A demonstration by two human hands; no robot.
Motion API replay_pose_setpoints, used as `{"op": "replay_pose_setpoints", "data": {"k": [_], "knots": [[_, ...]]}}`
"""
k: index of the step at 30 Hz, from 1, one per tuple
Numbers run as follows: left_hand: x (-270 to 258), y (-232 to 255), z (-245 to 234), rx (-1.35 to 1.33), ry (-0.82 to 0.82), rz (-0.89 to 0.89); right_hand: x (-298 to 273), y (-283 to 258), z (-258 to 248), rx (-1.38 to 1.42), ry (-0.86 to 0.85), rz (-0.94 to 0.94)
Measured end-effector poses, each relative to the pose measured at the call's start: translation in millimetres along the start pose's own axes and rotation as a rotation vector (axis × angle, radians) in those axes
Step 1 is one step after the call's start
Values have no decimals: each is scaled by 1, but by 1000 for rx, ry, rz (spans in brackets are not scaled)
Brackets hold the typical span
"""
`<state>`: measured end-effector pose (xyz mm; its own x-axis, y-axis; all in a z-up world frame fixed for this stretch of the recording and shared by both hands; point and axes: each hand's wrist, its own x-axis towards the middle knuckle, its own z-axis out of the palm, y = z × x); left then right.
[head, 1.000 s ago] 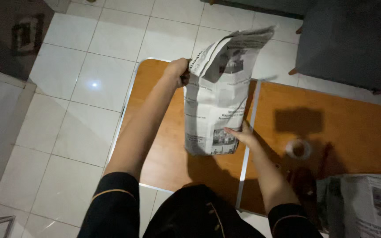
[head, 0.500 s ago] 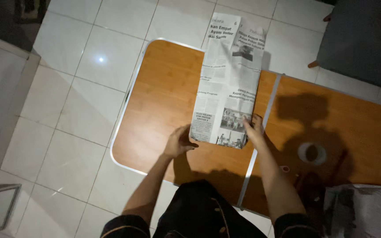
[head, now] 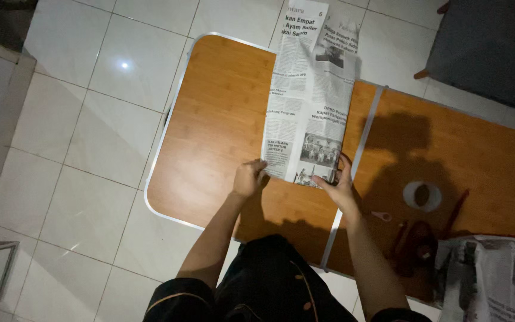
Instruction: The person folds a newspaper sheet on a wooden table, applies clear tape to secure the folds, and trims excess paper with scissors. The person repeats folding and taping steps to form a compact wrapped package.
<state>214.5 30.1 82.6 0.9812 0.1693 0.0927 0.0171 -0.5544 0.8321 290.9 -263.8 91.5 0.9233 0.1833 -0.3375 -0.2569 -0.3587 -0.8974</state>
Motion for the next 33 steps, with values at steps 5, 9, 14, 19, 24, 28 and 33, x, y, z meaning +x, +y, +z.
{"op": "replay_pose_setpoints", "data": {"k": [5, 9, 14, 19, 24, 28, 33], "knots": [[-9, 24, -21, 95, 81, 295, 12, 15, -3, -161, 33, 137], [-9, 19, -2, 211, 16, 320, 13, 20, -3, -145, 40, 86], [2, 7, 19, 281, 39, 413, 12, 14, -6, -123, 24, 93], [3, 16, -3, 239, -86, 351, 4, -4, -9, -90, -24, 94], [-14, 4, -15, 246, 14, 342, -9, -19, -19, -72, -164, 88], [-12, -18, 6, 328, -66, 172, -22, -9, -9, -110, -73, -106], [-21, -12, -1, 279, -28, 170, -21, 20, -8, -94, -82, -170]]}}
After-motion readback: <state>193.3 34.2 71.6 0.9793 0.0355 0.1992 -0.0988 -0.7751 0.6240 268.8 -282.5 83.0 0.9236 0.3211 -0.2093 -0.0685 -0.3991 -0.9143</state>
